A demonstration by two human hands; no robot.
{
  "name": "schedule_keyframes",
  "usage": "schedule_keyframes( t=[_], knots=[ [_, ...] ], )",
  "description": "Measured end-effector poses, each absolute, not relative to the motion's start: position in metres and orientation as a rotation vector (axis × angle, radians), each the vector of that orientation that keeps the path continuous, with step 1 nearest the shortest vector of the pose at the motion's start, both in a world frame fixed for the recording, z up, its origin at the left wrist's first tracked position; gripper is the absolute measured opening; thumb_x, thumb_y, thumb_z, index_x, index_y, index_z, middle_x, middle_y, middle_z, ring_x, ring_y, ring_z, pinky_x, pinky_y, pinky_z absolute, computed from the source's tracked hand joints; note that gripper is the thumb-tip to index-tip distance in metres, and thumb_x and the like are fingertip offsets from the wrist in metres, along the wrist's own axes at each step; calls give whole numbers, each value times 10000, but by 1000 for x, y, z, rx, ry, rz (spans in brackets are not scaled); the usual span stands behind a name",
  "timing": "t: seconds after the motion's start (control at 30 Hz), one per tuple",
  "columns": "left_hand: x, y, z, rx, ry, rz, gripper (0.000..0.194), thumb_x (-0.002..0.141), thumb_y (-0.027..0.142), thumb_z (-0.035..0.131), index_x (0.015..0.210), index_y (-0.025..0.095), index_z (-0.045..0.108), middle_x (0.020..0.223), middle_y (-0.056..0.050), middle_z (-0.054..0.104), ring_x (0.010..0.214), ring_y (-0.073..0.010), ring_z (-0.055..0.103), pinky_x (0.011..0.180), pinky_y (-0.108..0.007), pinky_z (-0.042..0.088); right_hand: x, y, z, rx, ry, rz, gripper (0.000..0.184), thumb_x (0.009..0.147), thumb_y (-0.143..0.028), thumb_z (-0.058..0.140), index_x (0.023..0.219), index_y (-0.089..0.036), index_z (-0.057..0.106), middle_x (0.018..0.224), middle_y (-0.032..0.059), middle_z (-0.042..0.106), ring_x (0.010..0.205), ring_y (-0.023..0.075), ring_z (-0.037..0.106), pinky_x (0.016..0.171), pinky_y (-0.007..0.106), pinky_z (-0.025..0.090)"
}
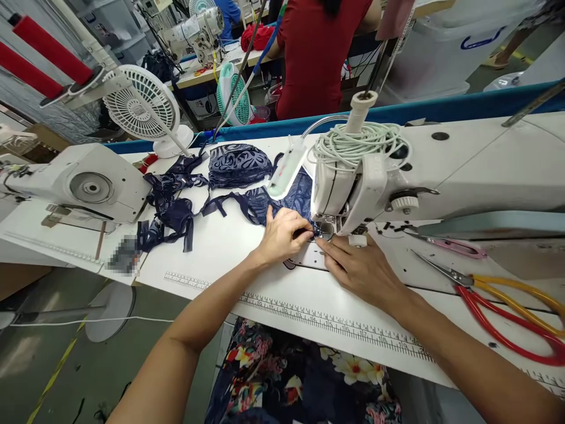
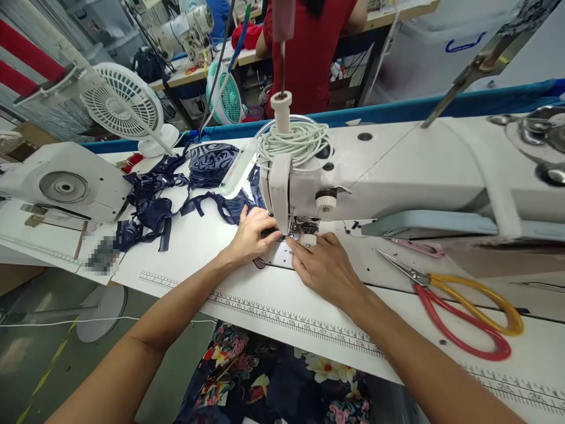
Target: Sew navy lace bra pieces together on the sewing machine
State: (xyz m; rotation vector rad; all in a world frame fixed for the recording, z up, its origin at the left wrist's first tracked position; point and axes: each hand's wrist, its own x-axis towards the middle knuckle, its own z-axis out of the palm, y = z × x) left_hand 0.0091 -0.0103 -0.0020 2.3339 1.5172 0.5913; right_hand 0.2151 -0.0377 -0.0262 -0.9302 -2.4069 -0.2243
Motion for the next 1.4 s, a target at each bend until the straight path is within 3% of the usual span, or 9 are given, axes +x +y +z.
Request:
schedule_keyframes(
  t=[0.2, 0.43, 0.73, 0.97, 1.13, 1.2, 1.4],
  knots=[
    [8, -14, -1, 2440, 1483, 571, 104, 928, 267, 586, 962, 263, 684, 1009, 4, 674, 1074, -206, 530, 1156, -627, 97, 217, -38, -24, -932, -2406, -191, 288, 947, -154, 474, 1148, -115, 677, 778, 57, 706, 675, 167, 592, 739, 355, 355],
    [8, -13, -4, 2499, 1474, 599, 111, 930, 276, 586, 934, 254, 695, 921, 2, 662, 1016, -205, 540, 1138, -657, 124, 221, -36, -26, -988, -2368, -173, 276, 953, -167, 462, 1078, -161, 708, 674, 28, 669, 609, 147, 542, 761, 346, 364],
    [5, -13, -8, 2665, 1424, 620, 144, 925, 212, 553, 940, 243, 693, 892, -6, 657, 974, -201, 549, 1124, -693, 141, 218, -38, -26, -1033, -2439, -142, 316, 949, -155, 428, 1167, -168, 657, 871, 65, 730, 746, 202, 615, 781, 373, 362],
    [8, -15, -11, 3077, 1256, 554, 271, 938, 92, 445, 947, 223, 682, 990, -8, 684, 942, -177, 586, 1135, -728, 36, 219, -35, -23, -1038, -2372, -172, 313, 946, -144, 432, 1149, -166, 670, 672, 20, 669, 625, 163, 552, 761, 341, 358],
    [5, -19, -8, 3071, 1192, 603, 246, 946, 106, 453, 968, 205, 676, 1041, -39, 691, 1032, -197, 610, 1144, -728, 55, 216, -35, -22, -1083, -2485, -216, 316, 935, -154, 429, 1159, -184, 650, 895, 62, 735, 753, 196, 619, 776, 372, 378],
    [0, -20, -7, 3013, 1141, 636, 245, 925, 84, 460, 1010, 191, 664, 1022, -40, 704, 1043, -187, 625, 1160, -705, 59, 217, -35, -23, -1087, -2486, -243, 317, 931, -157, 439, 1173, -189, 642, 886, 64, 738, 751, 204, 621, 781, 384, 390],
    [-8, -19, -12, 2980, 1085, 708, 232, 920, 73, 475, 1003, 201, 650, 1079, -28, 725, 1089, -182, 626, 1164, -690, 73, 222, -38, -27, -1080, -2420, -257, 275, 926, -176, 482, 1136, -248, 644, 884, 71, 738, 789, 229, 631, 611, 336, 350]
  ],
)
